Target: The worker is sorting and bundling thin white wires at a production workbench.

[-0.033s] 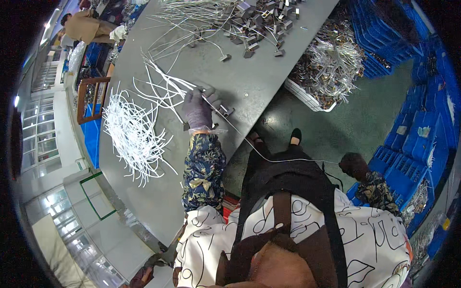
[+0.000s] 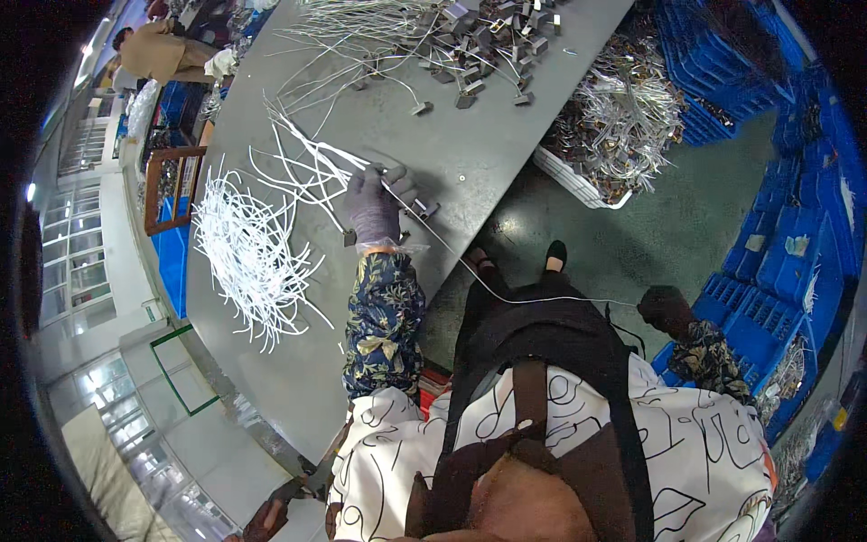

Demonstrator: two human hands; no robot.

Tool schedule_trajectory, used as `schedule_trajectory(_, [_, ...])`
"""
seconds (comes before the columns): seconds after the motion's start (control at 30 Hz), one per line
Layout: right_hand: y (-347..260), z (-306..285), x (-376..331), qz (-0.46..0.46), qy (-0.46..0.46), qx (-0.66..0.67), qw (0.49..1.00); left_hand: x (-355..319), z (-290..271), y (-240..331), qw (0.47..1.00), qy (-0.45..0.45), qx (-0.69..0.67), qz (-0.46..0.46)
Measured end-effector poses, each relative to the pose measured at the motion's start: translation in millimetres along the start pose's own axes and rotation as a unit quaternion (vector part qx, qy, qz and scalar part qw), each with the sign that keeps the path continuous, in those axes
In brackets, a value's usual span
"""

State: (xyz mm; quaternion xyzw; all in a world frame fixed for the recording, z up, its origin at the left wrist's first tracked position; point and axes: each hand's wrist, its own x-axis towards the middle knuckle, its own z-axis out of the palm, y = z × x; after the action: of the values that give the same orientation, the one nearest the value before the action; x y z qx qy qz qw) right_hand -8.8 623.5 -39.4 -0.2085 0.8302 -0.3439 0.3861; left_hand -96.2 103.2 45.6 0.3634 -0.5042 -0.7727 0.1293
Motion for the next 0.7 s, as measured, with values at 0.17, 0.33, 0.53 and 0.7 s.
schedule_trajectory(0.17, [3,6,-2,-0.035,-0.023,-0.007,0.999,-28,-25,-29,0.992,-0.068,-0.098,-0.048])
schedule_trajectory(0.33, [6,19,-4,-0.090,-0.055,0.001,0.994,-142,-47,-100,0.932,-0.326,0.033,-0.154])
schedule_trajectory(0.53, [-15,11,39,-0.240,-0.107,-0.017,0.965,-135,-17,-88,0.954,-0.271,0.131,-0.013])
schedule_trajectory(0.7, [-102,-7,71,-0.266,-0.041,-0.061,0.961,-84,27,-20,0.953,-0.047,0.100,0.282])
